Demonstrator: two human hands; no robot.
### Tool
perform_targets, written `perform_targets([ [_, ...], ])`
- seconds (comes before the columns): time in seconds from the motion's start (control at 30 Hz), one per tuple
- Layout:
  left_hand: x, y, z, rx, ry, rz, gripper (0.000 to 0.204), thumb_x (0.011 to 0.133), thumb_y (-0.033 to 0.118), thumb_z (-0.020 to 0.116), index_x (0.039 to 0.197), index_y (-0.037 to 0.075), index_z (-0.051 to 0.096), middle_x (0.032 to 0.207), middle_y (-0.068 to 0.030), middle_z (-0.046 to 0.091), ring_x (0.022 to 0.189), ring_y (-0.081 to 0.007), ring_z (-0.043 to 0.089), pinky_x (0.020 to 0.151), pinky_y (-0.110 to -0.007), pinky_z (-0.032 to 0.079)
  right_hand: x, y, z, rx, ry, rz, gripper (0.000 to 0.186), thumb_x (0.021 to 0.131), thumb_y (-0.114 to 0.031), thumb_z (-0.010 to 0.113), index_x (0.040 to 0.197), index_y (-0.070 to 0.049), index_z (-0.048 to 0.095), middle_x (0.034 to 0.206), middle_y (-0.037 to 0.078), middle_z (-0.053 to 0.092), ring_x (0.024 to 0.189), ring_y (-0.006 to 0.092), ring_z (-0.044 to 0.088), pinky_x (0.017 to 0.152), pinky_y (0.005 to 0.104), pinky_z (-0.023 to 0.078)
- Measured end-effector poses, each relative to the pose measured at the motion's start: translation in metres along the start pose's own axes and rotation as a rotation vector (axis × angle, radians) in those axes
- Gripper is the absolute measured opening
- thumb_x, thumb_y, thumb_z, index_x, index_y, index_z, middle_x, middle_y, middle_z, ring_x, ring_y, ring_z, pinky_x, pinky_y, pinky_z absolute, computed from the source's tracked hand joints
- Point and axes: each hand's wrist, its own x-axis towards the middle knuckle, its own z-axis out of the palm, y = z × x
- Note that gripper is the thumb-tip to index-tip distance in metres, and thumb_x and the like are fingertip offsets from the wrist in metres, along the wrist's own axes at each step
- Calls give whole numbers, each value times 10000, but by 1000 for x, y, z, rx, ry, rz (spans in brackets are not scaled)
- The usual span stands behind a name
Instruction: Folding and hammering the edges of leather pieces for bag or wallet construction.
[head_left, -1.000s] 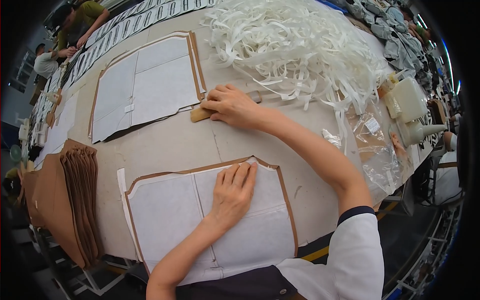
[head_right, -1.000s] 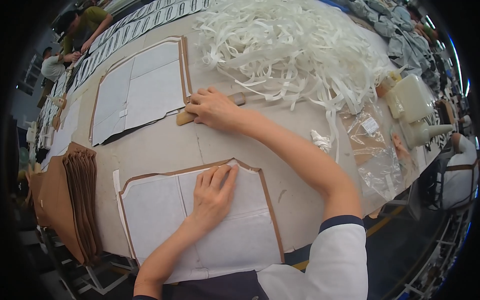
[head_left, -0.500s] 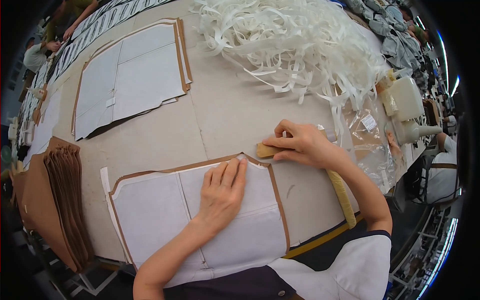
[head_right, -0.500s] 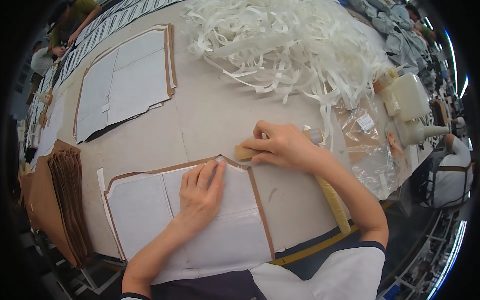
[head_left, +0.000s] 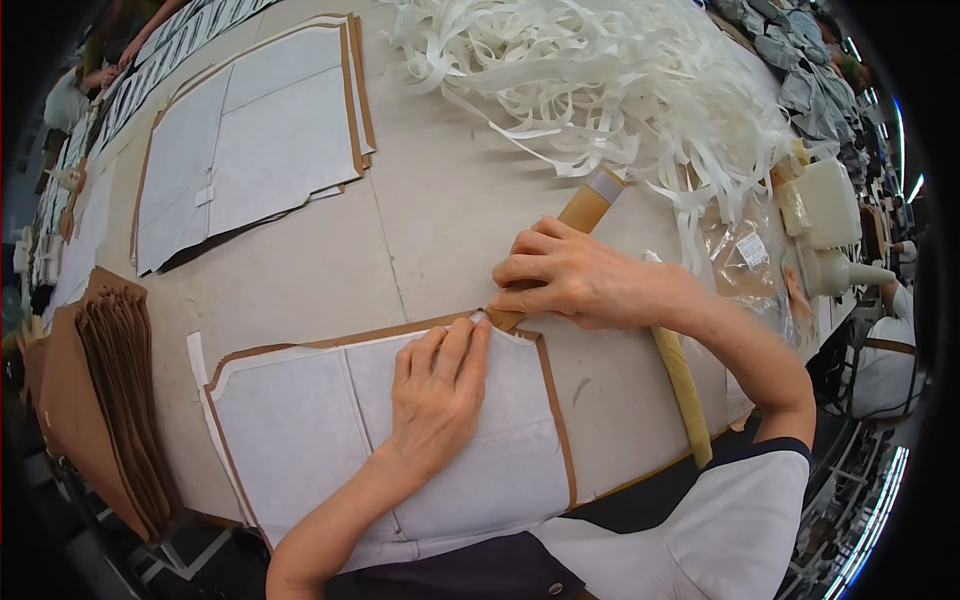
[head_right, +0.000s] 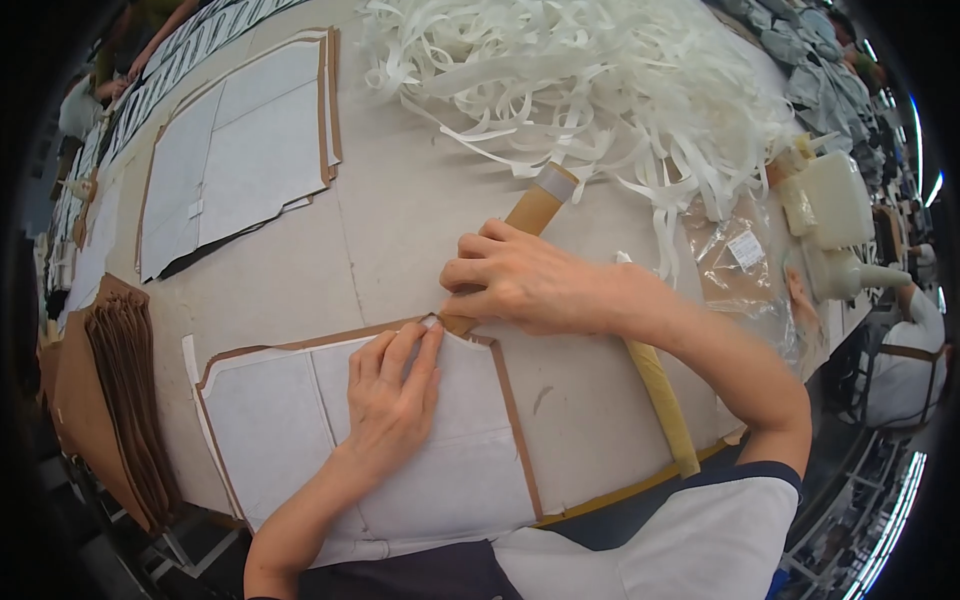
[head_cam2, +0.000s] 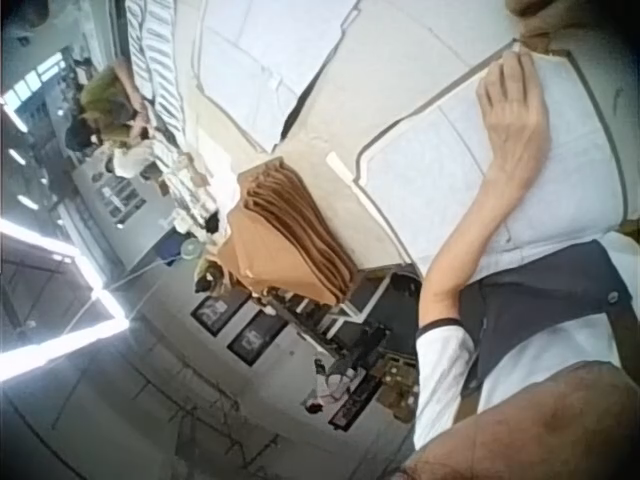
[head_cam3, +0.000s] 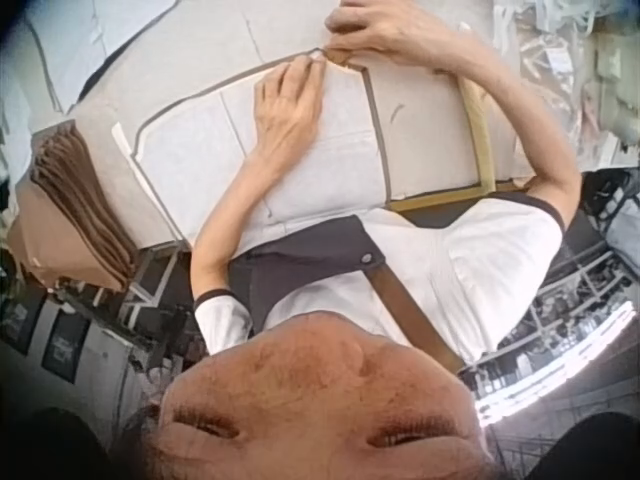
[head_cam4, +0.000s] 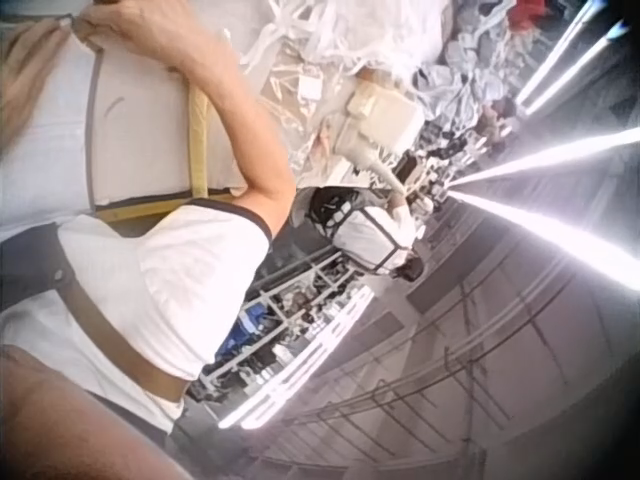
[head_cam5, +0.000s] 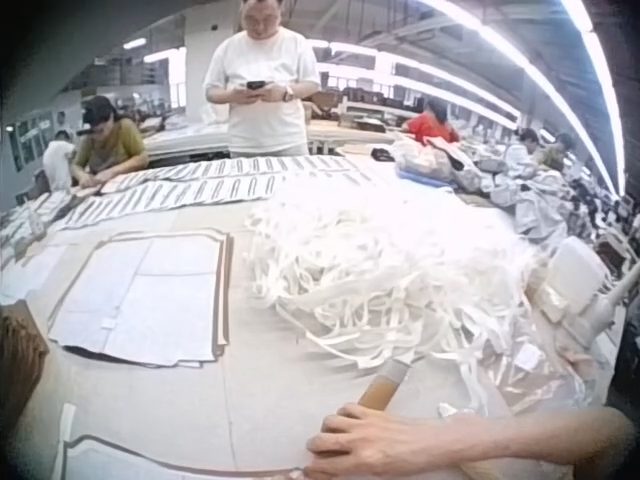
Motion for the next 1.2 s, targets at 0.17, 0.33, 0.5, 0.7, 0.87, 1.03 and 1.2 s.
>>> perform_targets([
  [0.17, -2, 1, 2, 36, 31, -6, 542, 832, 49, 748, 1357, -55, 661, 1330, -165, 603, 1190, -324, 566, 996, -438, 460, 11, 9, -5, 21, -23, -85, 313, 800, -25, 727, 1104, -94, 759, 1067, 26, 628, 1023, 231, 568, 938, 378, 443],
  [0.33, 0, 3, 2, 52, 9, -18, 531, 842, 59, 742, 1353, -60, 661, 1322, -178, 607, 1187, -325, 577, 988, -441, 465, 16, 14, -12, 59, -159, -78, 414, 808, 12, 723, 1213, -69, 745, 1178, 50, 653, 1086, 259, 582, 1025, 420, 444],
  [0.5, 0, 1, -1, 65, 5, -9, 513, 848, 68, 739, 1340, -58, 670, 1322, -180, 617, 1168, -318, 590, 963, -436, 481, 30, 19, -18, 63, -189, -131, 415, 781, 32, 733, 1185, -66, 737, 1163, 51, 649, 1093, 269, 576, 1034, 421, 439],
  [0.7, 0, 2, 1, 69, 59, 22, 454, 840, 52, 739, 1279, -56, 698, 1298, -190, 661, 1100, -317, 634, 875, -414, 525, 31, 25, -9, 1, -93, -195, 160, 830, -75, 742, 983, -112, 773, 975, -8, 634, 1017, 214, 565, 956, 365, 438],
  [0.87, -1, 1, -2, 90, 81, 24, 428, 821, 28, 735, 1242, -42, 717, 1259, -180, 685, 1084, -314, 663, 863, -408, 547, 52, 28, -11, 3, -143, -255, 144, 823, -88, 753, 956, -130, 788, 960, -22, 627, 1020, 206, 555, 943, 357, 426],
  [1.03, -1, 2, -1, 72, 105, 21, 431, 773, 5, 734, 1202, -33, 736, 1223, -169, 693, 1057, -309, 680, 836, -398, 565, 68, 24, -15, 37, -255, -281, 227, 806, -17, 736, 1022, -86, 754, 985, 7, 627, 1005, 223, 550, 970, 374, 427],
  [1.2, -4, 2, 2, 83, 130, 62, 423, 740, 3, 740, 1162, -32, 748, 1191, -163, 691, 1034, -310, 688, 798, -385, 571, 96, 21, 0, 66, -212, -326, 148, 852, -61, 732, 993, -100, 754, 974, 5, 623, 1001, 208, 544, 944, 370, 424],
])
